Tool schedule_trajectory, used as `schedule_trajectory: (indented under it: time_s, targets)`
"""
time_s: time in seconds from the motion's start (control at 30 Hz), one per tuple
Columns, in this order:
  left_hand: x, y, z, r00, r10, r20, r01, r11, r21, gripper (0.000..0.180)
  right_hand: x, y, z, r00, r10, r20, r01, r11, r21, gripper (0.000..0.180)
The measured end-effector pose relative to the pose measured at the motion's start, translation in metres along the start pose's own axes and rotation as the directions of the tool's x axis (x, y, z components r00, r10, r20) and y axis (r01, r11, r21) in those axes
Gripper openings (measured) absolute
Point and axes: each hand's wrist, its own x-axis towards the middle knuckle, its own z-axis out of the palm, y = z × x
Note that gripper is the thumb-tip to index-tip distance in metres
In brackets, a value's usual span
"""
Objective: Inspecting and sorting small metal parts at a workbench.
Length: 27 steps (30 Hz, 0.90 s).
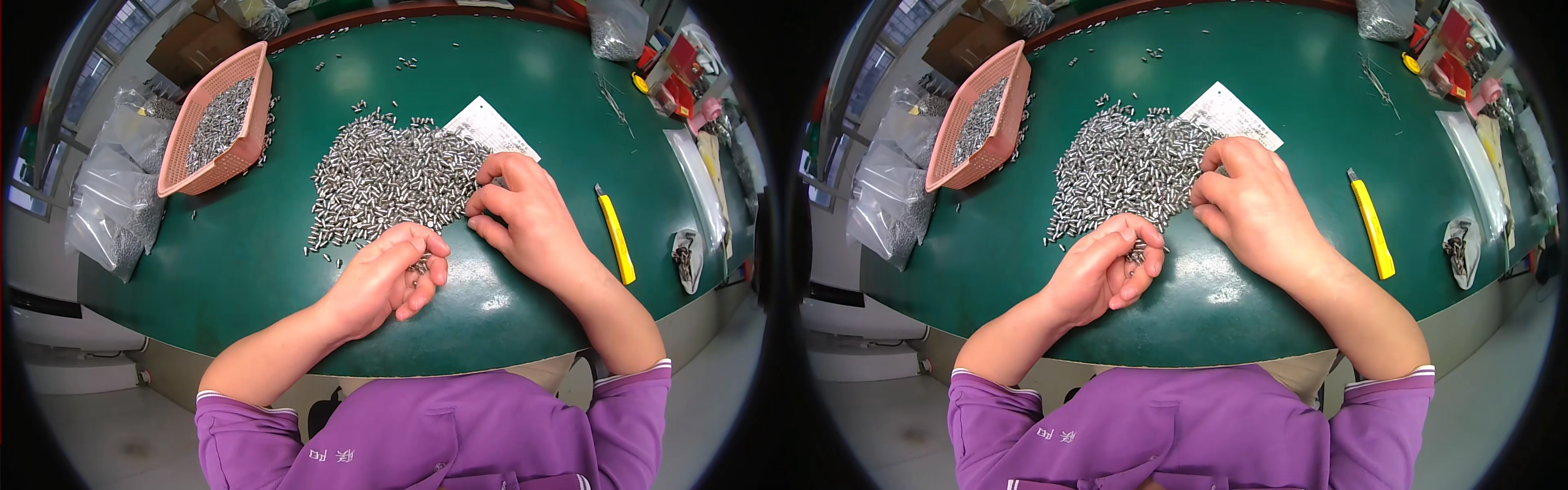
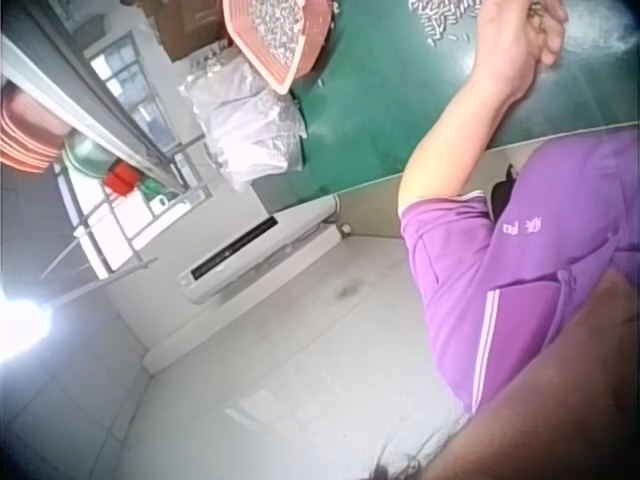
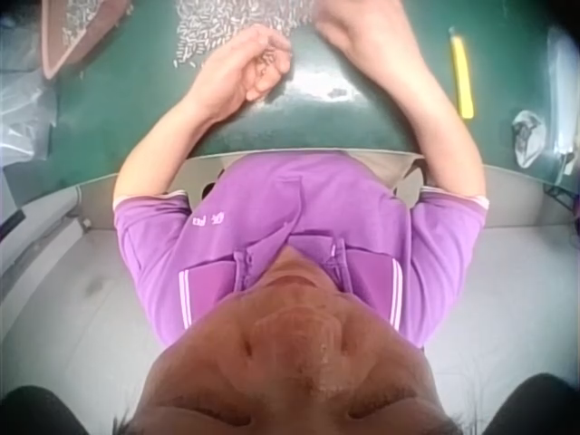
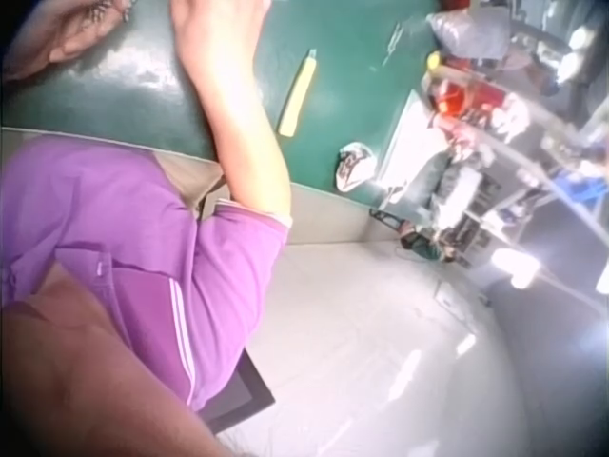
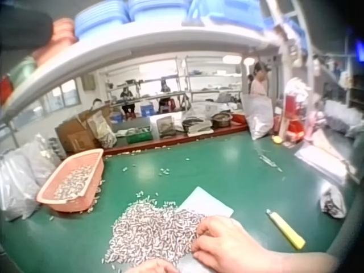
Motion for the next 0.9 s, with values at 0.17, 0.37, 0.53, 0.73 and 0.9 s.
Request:
schedule_trajectory:
  time_s: [0.17,0.37,0.53,0.73,0.9]
  targets:
    - [0.000,0.000,0.000,1.000,0.000,-0.012,0.001,1.000,0.029,0.025,-0.002,-0.001,-0.001,0.998,-0.009,0.059,0.009,1.000,-0.001,0.015]
    - [0.000,-0.001,-0.003,1.000,-0.012,0.002,0.012,0.999,0.033,0.015,0.002,-0.011,0.000,0.996,0.006,0.084,-0.021,0.984,0.178,0.014]
    - [-0.001,0.000,0.001,1.000,0.006,-0.018,-0.005,0.997,0.075,0.015,0.001,-0.016,0.010,0.998,-0.016,0.058,-0.019,0.836,0.549,0.011]
    - [0.000,-0.003,-0.002,1.000,0.026,-0.015,-0.026,0.999,0.037,0.014,0.002,-0.014,0.007,0.999,0.032,-0.013,-0.022,0.880,0.475,0.012]
    - [0.001,-0.002,-0.005,0.999,0.032,0.031,-0.031,0.999,-0.015,0.017,0.002,0.000,0.001,0.997,-0.005,-0.082,0.012,0.996,0.085,0.014]
